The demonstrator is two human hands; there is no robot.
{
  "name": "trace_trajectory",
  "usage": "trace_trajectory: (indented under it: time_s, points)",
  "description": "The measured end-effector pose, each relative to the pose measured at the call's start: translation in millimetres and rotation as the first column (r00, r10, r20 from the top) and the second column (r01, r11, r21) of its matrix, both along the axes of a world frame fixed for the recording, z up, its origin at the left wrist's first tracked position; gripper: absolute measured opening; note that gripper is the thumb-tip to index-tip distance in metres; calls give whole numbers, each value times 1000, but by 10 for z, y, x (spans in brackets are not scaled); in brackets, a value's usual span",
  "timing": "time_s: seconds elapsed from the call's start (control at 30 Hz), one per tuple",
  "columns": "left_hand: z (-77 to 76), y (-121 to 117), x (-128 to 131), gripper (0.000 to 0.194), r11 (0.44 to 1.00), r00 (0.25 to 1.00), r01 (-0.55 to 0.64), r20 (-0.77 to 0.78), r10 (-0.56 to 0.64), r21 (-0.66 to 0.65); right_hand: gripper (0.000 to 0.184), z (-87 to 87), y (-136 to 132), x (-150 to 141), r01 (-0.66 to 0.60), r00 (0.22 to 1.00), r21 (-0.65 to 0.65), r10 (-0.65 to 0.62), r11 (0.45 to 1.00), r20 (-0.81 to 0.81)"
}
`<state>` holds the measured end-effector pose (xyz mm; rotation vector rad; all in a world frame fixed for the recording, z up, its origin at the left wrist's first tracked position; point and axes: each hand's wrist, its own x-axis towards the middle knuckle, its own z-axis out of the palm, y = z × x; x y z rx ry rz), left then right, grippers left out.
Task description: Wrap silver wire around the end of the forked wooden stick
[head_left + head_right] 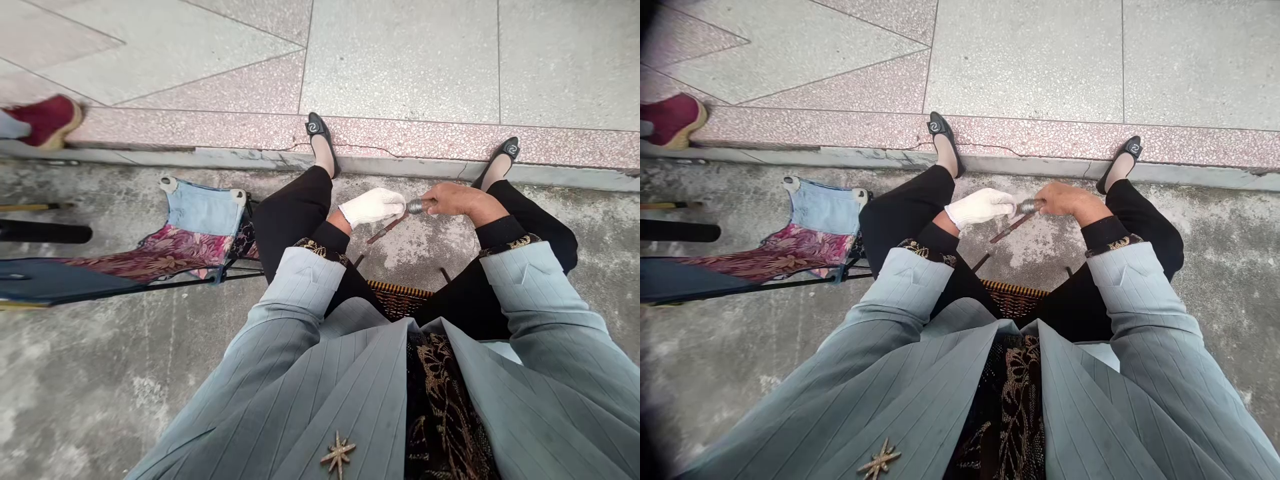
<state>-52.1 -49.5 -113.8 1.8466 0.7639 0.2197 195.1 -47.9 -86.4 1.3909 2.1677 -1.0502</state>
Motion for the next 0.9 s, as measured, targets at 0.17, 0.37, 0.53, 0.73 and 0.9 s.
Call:
trace_trajectory:
  time_s: [0.17, 0.37, 0.53, 0.73, 0.9]
  points:
    - [38, 6, -16, 28, 992, 996, -34, 82, 44, -122, 48, 116, -51, 60, -152, 934, -373, 9, 915, -358]
    - [-30, 13, 24, 41, 927, 918, -144, 305, 256, -345, 57, 203, -51, 105, 392, 454, -192, -371, 900, -810]
    - [-9, -18, 66, 38, 921, 936, -30, 311, 162, -389, 48, -20, 67, 63, 654, 636, 139, -442, 743, -632]
    - [-71, 9, 6, 27, 957, 967, -62, 221, 128, -285, 27, -26, 43, 75, 221, 972, 156, -203, 963, -122]
    - [-138, 41, -7, 28, 961, 964, -72, 229, 136, -267, 41, 162, -35, 128, -140, 907, -357, -26, 924, -421]
